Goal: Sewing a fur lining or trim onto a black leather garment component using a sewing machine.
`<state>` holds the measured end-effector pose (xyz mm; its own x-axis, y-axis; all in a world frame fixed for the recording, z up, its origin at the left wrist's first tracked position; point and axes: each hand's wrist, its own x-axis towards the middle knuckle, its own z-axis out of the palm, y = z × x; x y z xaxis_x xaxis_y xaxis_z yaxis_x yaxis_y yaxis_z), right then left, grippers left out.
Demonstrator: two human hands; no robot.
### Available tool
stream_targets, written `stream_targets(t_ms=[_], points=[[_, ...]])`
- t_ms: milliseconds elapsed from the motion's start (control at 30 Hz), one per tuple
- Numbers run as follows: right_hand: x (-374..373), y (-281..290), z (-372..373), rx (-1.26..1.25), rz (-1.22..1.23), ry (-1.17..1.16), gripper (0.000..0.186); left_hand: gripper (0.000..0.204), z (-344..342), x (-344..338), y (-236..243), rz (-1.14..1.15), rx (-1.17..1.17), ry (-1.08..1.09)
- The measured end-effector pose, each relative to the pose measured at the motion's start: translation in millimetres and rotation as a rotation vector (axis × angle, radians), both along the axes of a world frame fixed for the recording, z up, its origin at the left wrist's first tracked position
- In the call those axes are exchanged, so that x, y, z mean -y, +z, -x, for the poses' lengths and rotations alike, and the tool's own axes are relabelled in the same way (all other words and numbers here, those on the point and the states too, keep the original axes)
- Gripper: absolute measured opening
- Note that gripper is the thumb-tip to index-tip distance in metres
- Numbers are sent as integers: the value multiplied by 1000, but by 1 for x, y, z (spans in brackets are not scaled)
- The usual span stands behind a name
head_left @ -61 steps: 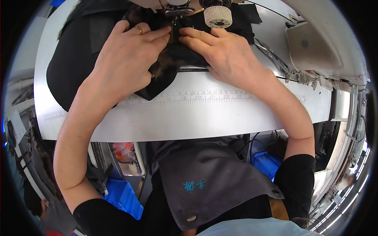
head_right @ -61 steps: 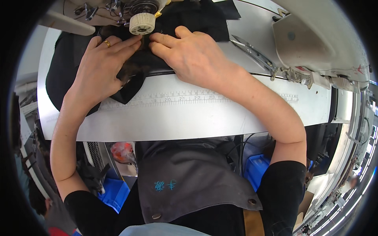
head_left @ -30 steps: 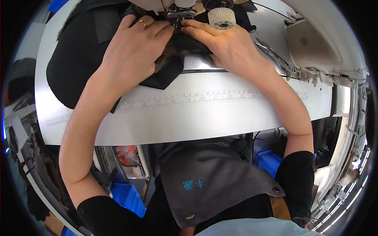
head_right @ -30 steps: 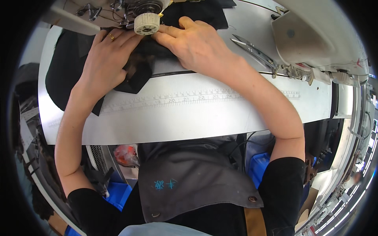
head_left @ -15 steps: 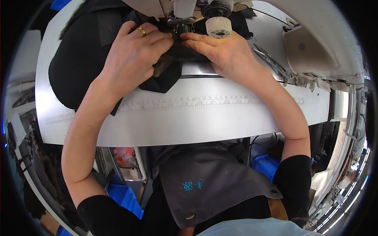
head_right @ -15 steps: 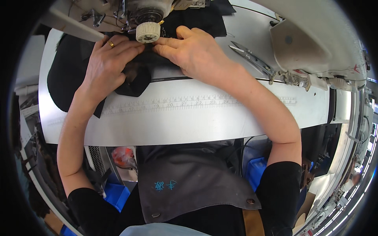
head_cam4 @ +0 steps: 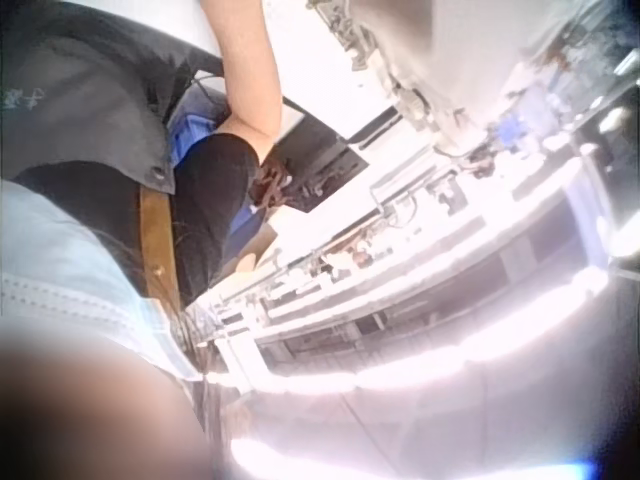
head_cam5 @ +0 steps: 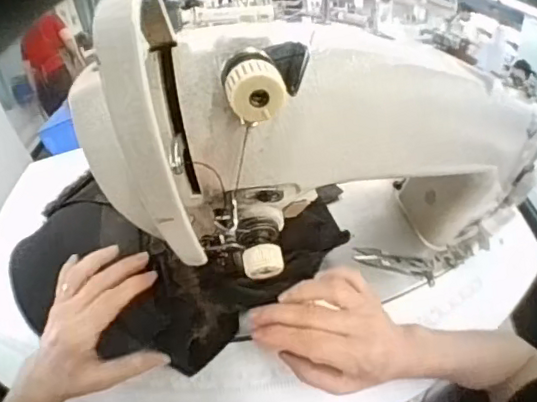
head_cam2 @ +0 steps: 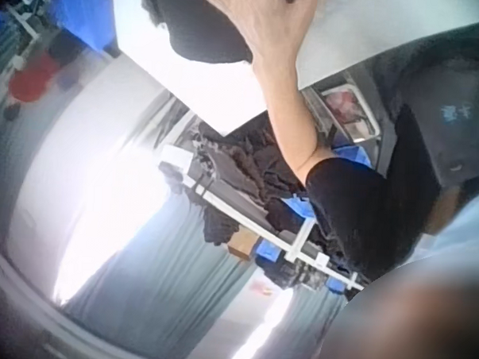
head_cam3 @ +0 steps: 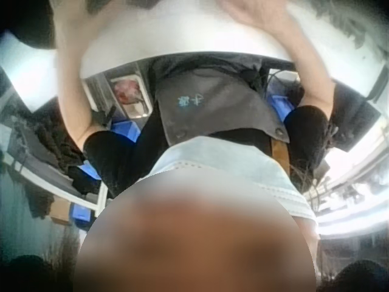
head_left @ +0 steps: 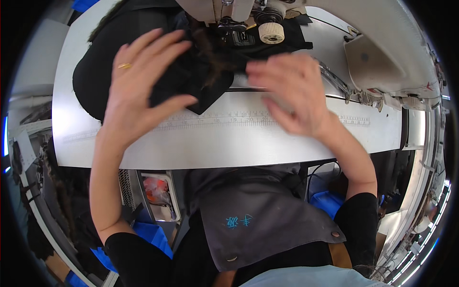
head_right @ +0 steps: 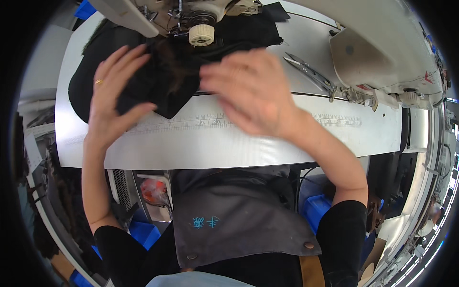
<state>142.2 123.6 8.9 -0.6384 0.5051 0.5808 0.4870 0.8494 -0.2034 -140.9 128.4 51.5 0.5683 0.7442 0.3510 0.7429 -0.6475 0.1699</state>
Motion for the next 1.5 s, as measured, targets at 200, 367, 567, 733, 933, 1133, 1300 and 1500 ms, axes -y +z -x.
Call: stream_targets(t_ms=[200,367,567,733,933,1133,1300,1500], points=[[16,-32,79,137,100,-67,29,54,44,2,-13,117,284,61],[17,-28,39,-113,228,189,15,69,45,1,-28,91,204,74],[11,7,-87,423,244,-510,16,82,40,11,-26,-87,-89,143],[15,41,-27,122,104,-247,51,77,-15,10,-10,-125,-172,-90],[-40,-17,14,58,289,-127,42,72,-54,-18,-13,38,-255,-79],[-37,-24,10,32,-27,-28,19,46,-47,-30,1,-85,-425,-57],[-28,-29,7,32,-86,-9,27,26,-58,6,-17,-199,-596,-36],[-23,-22,11,-32,58,-105,29,18,-55,5,-23,-185,-347,-18]])
